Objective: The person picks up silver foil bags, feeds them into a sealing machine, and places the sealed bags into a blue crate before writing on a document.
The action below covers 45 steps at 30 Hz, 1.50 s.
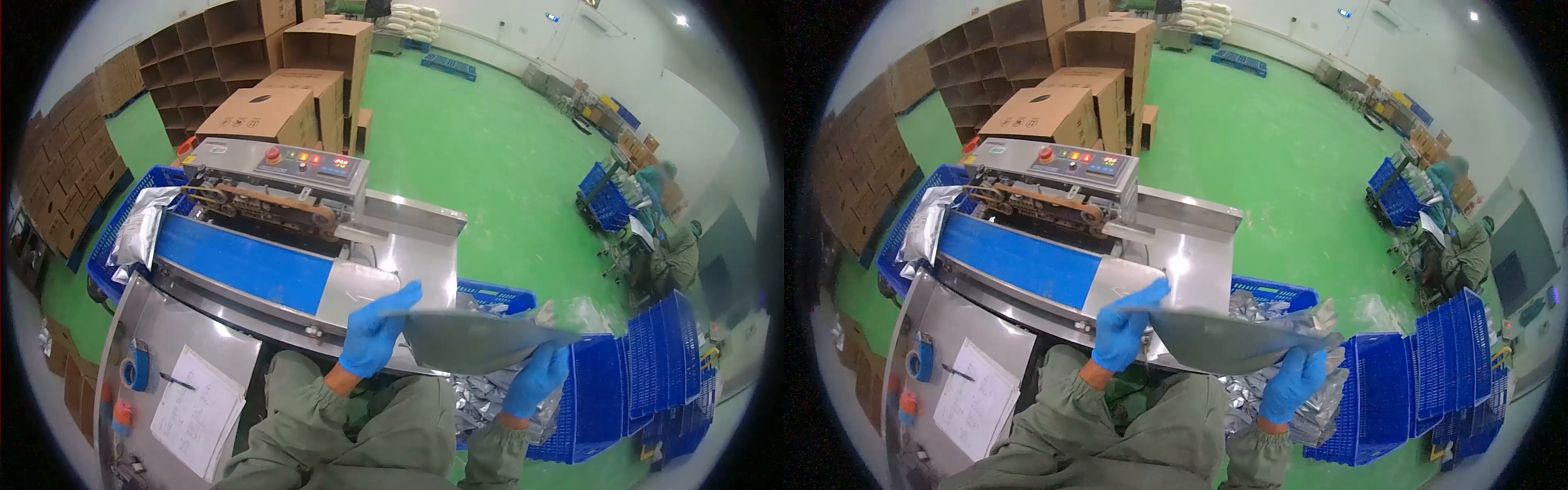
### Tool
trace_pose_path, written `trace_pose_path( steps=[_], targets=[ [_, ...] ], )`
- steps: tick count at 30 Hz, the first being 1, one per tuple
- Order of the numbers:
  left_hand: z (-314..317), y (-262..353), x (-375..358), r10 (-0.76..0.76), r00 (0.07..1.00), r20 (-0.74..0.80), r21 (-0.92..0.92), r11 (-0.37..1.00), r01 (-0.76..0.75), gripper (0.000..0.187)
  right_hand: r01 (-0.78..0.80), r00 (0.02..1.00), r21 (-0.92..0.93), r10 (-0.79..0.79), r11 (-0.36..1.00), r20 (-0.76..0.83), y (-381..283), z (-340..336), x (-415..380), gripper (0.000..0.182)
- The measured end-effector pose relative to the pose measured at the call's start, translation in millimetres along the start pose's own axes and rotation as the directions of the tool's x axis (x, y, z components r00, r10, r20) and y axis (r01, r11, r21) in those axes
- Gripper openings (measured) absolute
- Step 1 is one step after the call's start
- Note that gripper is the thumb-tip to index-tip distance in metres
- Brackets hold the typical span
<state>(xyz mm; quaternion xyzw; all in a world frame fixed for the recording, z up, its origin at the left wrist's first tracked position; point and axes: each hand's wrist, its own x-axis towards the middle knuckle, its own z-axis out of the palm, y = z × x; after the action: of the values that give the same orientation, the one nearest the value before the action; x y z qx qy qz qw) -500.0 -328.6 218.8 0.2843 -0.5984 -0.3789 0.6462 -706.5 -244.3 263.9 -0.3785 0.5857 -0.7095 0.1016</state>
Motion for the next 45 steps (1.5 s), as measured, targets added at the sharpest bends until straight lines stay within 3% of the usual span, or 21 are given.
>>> trace_pose_path(
  steps=[1,3,5,7,9,10,12,15,18,23,26,28,29,30,31,32,34,37,39,41,45],
  targets=[
    [-5.2,12.5,12.8,-0.006,1.0,-0.002,0.006,1.0,0.006,0.025,-0.007,1.0,0.0,0.007,1.0,0.004,-4.6,14.8,6.1,0.013],
    [-13.4,31.0,44.7,-0.344,0.927,-0.147,0.068,0.932,0.357,0.024,-0.029,0.999,0.098,0.026,0.995,0.033,-15.0,45.7,25.4,0.017],
    [-22.5,-6.6,71.6,-0.334,0.913,-0.234,-0.155,0.94,0.304,0.026,0.166,0.977,0.069,-0.173,0.984,0.124,25.7,80.9,43.2,0.019],
    [-49.4,-65.9,91.5,-0.53,0.825,-0.196,-0.395,0.812,0.429,0.02,0.187,0.945,-0.135,-0.141,0.973,0.294,67.4,111.1,48.4,0.024],
    [-90.8,-120.1,96.0,-0.701,0.698,-0.147,-0.27,0.707,0.653,0.016,-0.024,0.905,-0.015,0.028,1.0,0.424,106.9,136.7,30.3,0.025],
    [-103.8,-147.9,92.8,-0.673,0.712,-0.201,-0.162,0.739,0.654,0.017,-0.022,0.905,-0.012,0.025,1.0,0.424,118.2,145.9,20.4,0.025],
    [-114.6,-168.6,82.3,-0.664,0.708,-0.241,-0.105,0.743,0.661,0.023,-0.313,0.875,-0.001,0.289,0.95,0.389,129.8,162.8,4.5,0.026],
    [-133.4,-183.9,78.4,-0.702,0.664,-0.258,0.011,0.685,0.728,0.026,-0.346,0.88,0.048,0.306,0.937,0.362,134.8,179.4,-2.2,0.03],
    [-144.2,-189.8,79.0,-0.686,0.671,-0.281,-0.138,0.721,0.679,0.023,-0.371,0.859,0.046,0.323,0.928,0.397,140.2,198.6,-2.1,0.03],
    [-178.1,-178.2,106.1,-0.617,0.723,-0.311,0.133,0.725,0.676,0.022,-0.491,0.76,0.058,0.394,0.869,0.517,127.9,211.6,2.3,0.028],
    [-214.9,-183.3,112.9,-0.583,0.74,-0.335,0.218,0.716,0.663,0.024,-0.435,0.789,-0.016,0.389,0.901,0.474,153.7,174.2,27.9,0.029],
    [-235.3,-174.9,117.4,-0.616,0.709,-0.343,0.206,0.688,0.696,0.028,-0.14,0.851,-0.217,0.229,0.966,0.472,222.9,120.6,65.4,0.025],
    [-245.4,-168.1,120.2,-0.644,0.68,-0.352,0.189,0.662,0.725,0.03,0.359,0.849,-0.352,-0.146,0.864,0.507,250.0,88.2,86.0,0.019],
    [-256.2,-162.5,122.9,-0.643,0.672,-0.367,0.192,0.655,0.731,0.03,0.115,0.935,-0.302,-0.001,0.946,0.354,270.0,58.3,102.5,0.02],
    [-266.8,-156.5,123.4,-0.592,0.724,-0.355,0.344,0.637,0.689,0.03,0.024,0.973,-0.325,0.053,0.945,0.223,305.0,24.6,128.0,0.027],
    [-274.2,-147.3,121.8,-0.542,0.772,-0.332,0.488,0.601,0.633,0.031,0.014,0.991,-0.417,0.042,0.909,0.123,338.1,-7.5,149.5,0.033],
    [-267.5,-106.4,113.1,-0.468,0.801,-0.373,0.585,0.551,0.595,0.034,0.068,0.988,-0.935,-0.157,0.349,0.013,346.4,-52.7,171.4,0.054],
    [-272.0,-71.2,89.2,-0.385,0.834,-0.396,0.744,0.397,0.537,0.041,-0.118,0.993,-0.957,0.058,0.266,-0.107,332.9,-73.4,175.6,0.06],
    [-283.2,-60.7,64.8,-0.197,0.928,-0.315,0.849,0.38,0.368,0.043,0.087,0.821,-0.99,0.571,-0.109,0.009,302.9,-62.1,171.7,0.047],
    [-291.0,-48.7,44.4,-0.212,0.92,-0.331,0.857,0.34,0.387,0.046,0.12,0.876,-0.991,0.477,-0.066,0.074,336.1,-72.5,172.5,0.041],
    [-270.8,-20.2,21.4,-0.037,0.977,-0.211,0.96,0.178,0.215,0.049,0.167,0.96,-0.984,0.238,-0.059,0.149,371.4,-91.2,191.5,0.036]
  ],
)
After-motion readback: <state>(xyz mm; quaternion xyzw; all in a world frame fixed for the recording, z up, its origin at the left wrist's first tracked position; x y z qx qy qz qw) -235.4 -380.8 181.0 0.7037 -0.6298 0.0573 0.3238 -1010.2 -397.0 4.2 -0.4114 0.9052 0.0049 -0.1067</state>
